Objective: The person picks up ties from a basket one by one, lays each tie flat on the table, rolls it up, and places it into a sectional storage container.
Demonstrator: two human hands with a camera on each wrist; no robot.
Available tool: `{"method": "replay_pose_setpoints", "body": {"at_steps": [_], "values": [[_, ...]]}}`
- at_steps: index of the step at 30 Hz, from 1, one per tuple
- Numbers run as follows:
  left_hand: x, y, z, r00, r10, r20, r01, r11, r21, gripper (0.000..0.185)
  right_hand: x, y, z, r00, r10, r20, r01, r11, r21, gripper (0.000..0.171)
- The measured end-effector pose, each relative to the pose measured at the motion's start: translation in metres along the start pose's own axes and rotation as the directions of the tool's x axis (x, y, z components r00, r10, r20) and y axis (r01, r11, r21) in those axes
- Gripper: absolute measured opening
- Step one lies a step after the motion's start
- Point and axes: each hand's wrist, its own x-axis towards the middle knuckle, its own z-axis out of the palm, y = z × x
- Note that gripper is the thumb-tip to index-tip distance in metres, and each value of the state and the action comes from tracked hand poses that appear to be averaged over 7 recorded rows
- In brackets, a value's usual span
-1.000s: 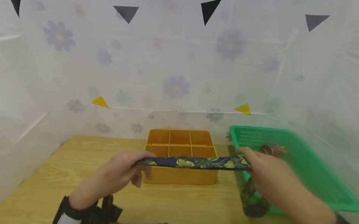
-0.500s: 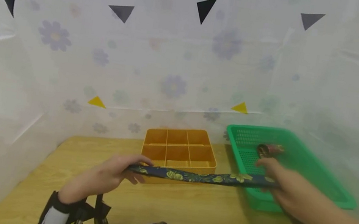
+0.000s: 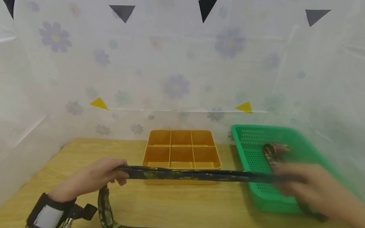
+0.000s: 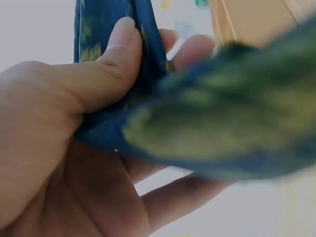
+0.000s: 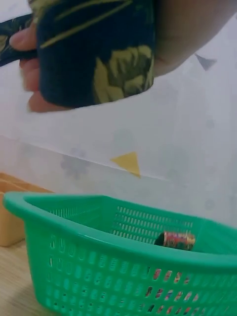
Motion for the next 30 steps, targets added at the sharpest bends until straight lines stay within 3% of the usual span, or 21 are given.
{"method": "replay_pose_setpoints", "body": {"at_steps": [3,7,11,14,18,22,24,26,27,28,29,30], "values": [[-0.003,-0.008,-0.005,1.0,0.022,0.021,-0.022,0.999,0.025,0.012,-0.004,0.011,-0.009,0.983,0.134,0.126,-0.151,0.979,0.137,0.032],[-0.008,-0.014,-0.012,0.998,-0.001,0.056,0.0,1.0,0.025,0.014,-0.006,0.018,-0.014,0.963,0.161,0.214,-0.212,0.947,0.243,0.028],[-0.012,-0.015,-0.013,0.988,-0.085,0.128,0.091,0.995,-0.041,0.014,-0.006,0.013,-0.016,0.964,0.243,0.11,-0.258,0.954,0.154,0.026],[-0.015,-0.014,-0.006,0.959,-0.118,0.258,0.157,0.978,-0.137,0.015,-0.003,0.008,-0.02,0.944,0.326,-0.045,-0.323,0.944,0.068,0.025],[-0.016,-0.014,0.015,0.883,-0.029,0.469,0.182,0.941,-0.284,0.025,0.003,0.004,-0.026,0.894,0.393,-0.214,-0.396,0.918,0.032,0.018],[-0.013,-0.01,0.04,0.787,0.03,0.617,0.213,0.924,-0.316,0.029,0.009,0.001,-0.028,0.854,0.444,-0.272,-0.439,0.895,0.081,0.027],[-0.011,-0.004,0.053,0.743,0.025,0.669,0.233,0.927,-0.294,0.031,0.014,0.0,-0.026,0.854,0.454,-0.254,-0.425,0.891,0.161,0.03],[-0.007,0.004,0.067,0.69,0.048,0.722,0.259,0.916,-0.308,0.034,0.021,-0.003,-0.023,0.876,0.441,-0.195,-0.387,0.885,0.261,0.03],[-0.006,0.008,0.074,0.673,0.062,0.737,0.276,0.903,-0.329,0.035,0.026,-0.005,-0.021,0.887,0.434,-0.157,-0.371,0.873,0.316,0.03],[-0.007,0.015,0.082,0.674,0.04,0.737,0.308,0.892,-0.331,0.034,0.033,-0.008,-0.017,0.898,0.424,-0.115,-0.357,0.858,0.368,0.03],[-0.007,0.022,0.09,0.663,0.007,0.749,0.38,0.858,-0.344,0.034,0.039,-0.01,-0.014,0.912,0.404,-0.074,-0.339,0.842,0.419,0.029],[-0.006,0.029,0.098,0.6,-0.022,0.799,0.536,0.753,-0.381,0.033,0.046,-0.014,-0.009,0.922,0.385,-0.029,-0.329,0.823,0.463,0.03]]}}
